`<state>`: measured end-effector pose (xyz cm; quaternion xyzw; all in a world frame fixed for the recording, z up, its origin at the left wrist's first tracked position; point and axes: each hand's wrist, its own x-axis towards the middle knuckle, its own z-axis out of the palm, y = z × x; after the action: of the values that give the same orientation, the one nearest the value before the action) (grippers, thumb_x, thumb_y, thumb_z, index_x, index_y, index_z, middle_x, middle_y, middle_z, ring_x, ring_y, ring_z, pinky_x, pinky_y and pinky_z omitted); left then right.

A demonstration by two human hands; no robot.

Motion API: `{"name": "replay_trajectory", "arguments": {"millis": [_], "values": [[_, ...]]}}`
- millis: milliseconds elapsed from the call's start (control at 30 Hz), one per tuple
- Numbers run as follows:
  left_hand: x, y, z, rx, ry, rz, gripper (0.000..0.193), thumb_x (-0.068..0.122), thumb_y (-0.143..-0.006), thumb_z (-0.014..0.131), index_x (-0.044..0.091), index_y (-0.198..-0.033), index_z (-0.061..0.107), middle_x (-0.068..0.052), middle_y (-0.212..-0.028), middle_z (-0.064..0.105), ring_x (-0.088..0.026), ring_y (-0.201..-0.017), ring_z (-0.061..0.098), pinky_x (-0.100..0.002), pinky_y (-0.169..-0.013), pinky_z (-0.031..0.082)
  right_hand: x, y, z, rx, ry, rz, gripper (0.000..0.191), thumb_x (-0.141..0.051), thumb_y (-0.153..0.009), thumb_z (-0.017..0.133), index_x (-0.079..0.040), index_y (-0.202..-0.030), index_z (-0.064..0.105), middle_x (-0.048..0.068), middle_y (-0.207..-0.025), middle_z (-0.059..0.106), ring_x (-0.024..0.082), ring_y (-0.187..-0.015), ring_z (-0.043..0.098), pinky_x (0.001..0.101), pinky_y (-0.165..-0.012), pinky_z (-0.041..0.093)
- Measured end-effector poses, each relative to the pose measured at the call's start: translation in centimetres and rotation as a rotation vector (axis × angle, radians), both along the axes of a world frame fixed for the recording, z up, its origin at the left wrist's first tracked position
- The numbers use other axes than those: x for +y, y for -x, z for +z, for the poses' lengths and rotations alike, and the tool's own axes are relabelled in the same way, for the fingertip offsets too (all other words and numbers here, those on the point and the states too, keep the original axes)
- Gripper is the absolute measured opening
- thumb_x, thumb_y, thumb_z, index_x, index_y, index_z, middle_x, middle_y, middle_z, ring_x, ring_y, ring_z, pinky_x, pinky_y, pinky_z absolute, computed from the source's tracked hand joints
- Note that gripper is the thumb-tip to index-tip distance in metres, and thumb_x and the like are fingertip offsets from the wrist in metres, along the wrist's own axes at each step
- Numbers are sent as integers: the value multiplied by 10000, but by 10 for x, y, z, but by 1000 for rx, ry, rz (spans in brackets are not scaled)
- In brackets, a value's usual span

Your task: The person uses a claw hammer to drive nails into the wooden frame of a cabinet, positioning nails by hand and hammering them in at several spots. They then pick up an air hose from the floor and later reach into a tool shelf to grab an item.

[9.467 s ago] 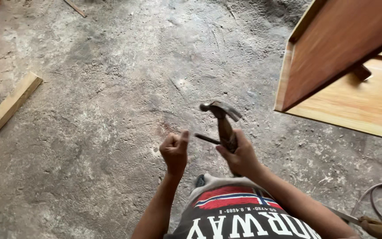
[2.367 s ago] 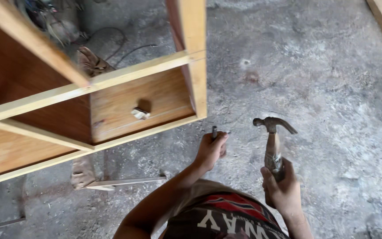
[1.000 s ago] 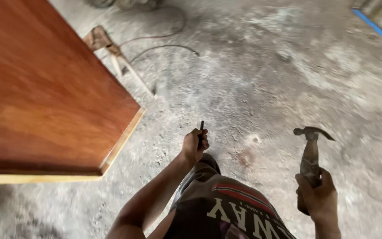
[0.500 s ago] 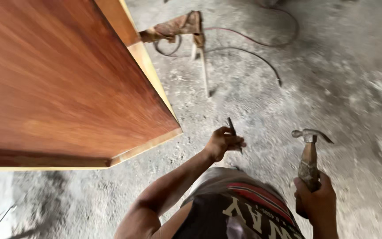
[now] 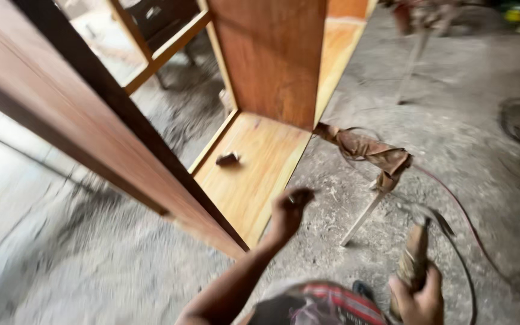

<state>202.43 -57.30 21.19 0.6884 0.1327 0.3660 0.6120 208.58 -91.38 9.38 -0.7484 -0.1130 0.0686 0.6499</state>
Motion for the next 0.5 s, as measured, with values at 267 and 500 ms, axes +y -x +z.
{"name": "replay_trajectory", "arguments": {"millis": [267,500], "values": [[66,-94,114,-120,-387,693,76,75,-960,733,20,-1011,733,-80,-949,794,-111,-828,738,-284,-735,589,86,-229,106,68,466,280,726,-168,-830,766,-56,-1482,466,203,-896,747,300,-678,741,436,-673,582],[179,-135,237,-290,-702,1006,138,149,-999,740,57,-1101,745,-62,-1011,780,-140,-867,756,-266,-764,602,232,-279,195,-255,68,534,675,-162,-857,741,-27,-1458,464,170,-855,696,251,-642,658,409,-591,547]]}}
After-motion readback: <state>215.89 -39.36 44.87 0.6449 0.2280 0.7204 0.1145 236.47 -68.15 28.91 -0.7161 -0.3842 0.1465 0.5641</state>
